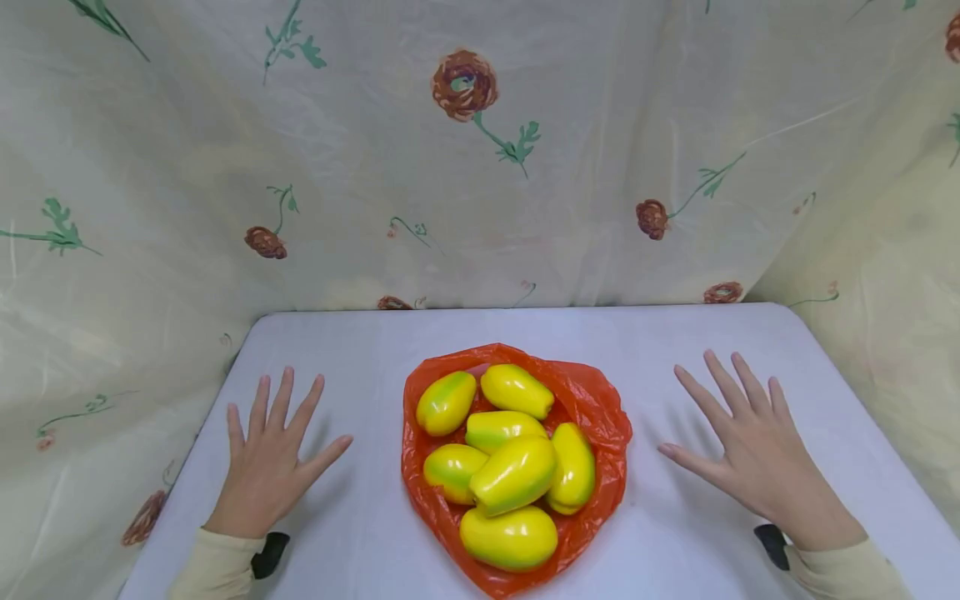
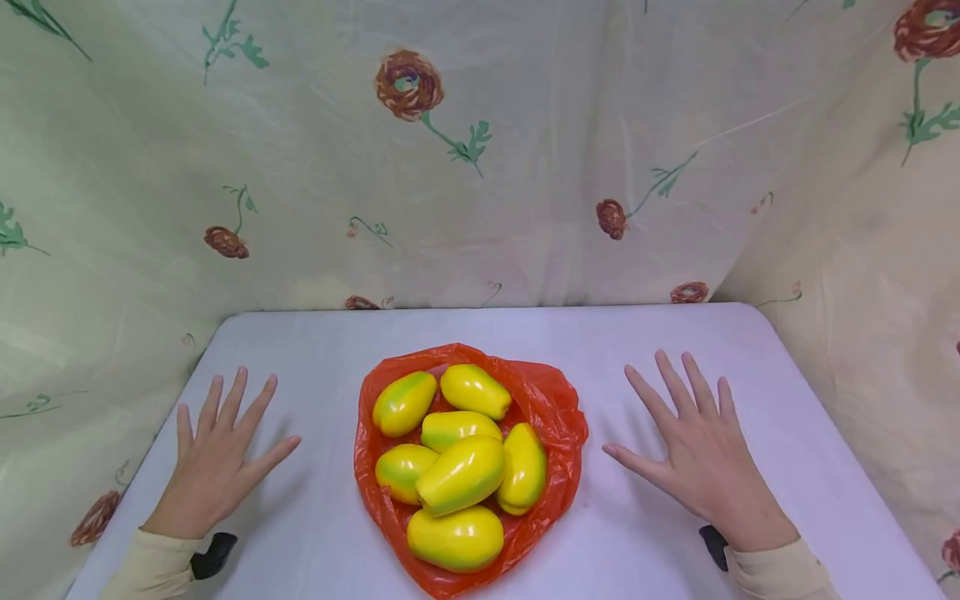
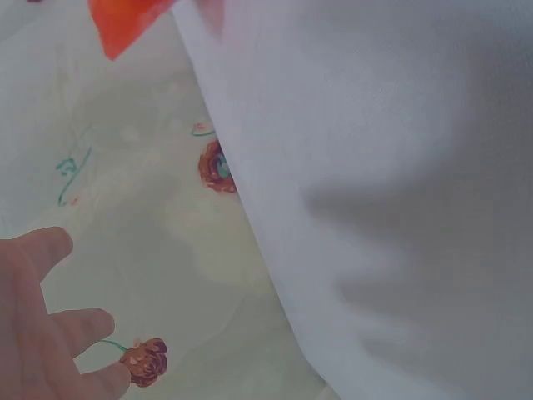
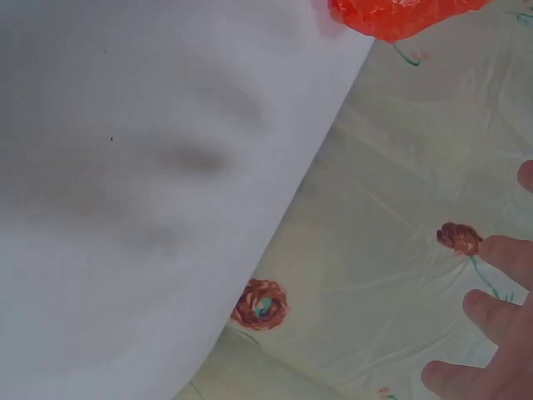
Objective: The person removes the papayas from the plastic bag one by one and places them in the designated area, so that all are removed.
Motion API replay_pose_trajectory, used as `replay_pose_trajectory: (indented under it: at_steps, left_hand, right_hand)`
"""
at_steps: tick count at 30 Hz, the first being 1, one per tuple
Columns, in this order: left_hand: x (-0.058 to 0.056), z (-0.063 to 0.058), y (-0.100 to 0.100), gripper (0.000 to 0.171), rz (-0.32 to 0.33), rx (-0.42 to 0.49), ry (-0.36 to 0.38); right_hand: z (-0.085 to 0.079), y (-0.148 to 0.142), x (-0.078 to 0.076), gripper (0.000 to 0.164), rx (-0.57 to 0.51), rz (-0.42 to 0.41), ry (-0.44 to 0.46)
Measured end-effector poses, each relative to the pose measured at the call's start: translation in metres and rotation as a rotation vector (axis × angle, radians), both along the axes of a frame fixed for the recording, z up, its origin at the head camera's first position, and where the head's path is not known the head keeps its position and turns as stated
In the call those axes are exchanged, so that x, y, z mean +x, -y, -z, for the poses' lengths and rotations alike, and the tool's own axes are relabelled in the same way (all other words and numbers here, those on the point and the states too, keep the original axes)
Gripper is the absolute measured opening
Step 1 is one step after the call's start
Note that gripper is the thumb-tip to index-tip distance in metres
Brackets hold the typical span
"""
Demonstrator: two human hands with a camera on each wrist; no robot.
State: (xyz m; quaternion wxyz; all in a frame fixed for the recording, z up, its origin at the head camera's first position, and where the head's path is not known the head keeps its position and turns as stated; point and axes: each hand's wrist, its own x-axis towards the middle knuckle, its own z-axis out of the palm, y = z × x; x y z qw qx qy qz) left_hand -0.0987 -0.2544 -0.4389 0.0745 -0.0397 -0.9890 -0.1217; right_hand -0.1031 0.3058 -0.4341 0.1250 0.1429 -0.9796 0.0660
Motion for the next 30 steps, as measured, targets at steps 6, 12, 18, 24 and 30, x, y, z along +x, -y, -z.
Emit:
replay_pose_trajectory:
  at_steps: [6, 12, 18, 24, 30]
  left_hand:
    - [-0.004, 0.003, -0.003, 0.094, 0.004, 0.049, 0.016]
    - [-0.013, 0.011, -0.014, 0.092, 0.028, 0.108, 0.051]
    - [-0.024, 0.029, -0.027, 0.087, 0.088, 0.262, 0.166]
    - [-0.029, 0.039, -0.037, 0.085, 0.119, 0.449, 0.281]
    - [-0.036, 0.042, -0.045, 0.087, 0.141, 0.580, 0.323]
  right_hand:
    - [0.000, 0.005, -0.003, 0.102, -0.018, -0.034, 0.004]
    - [-0.002, 0.013, -0.004, 0.099, -0.052, -0.112, 0.006]
    - [-0.004, 0.026, -0.003, 0.091, -0.096, -0.190, 0.040]
    - [-0.009, 0.043, 0.001, 0.084, -0.110, -0.231, 0.091]
    - [-0.010, 0.054, 0.003, 0.080, -0.113, -0.292, 0.087]
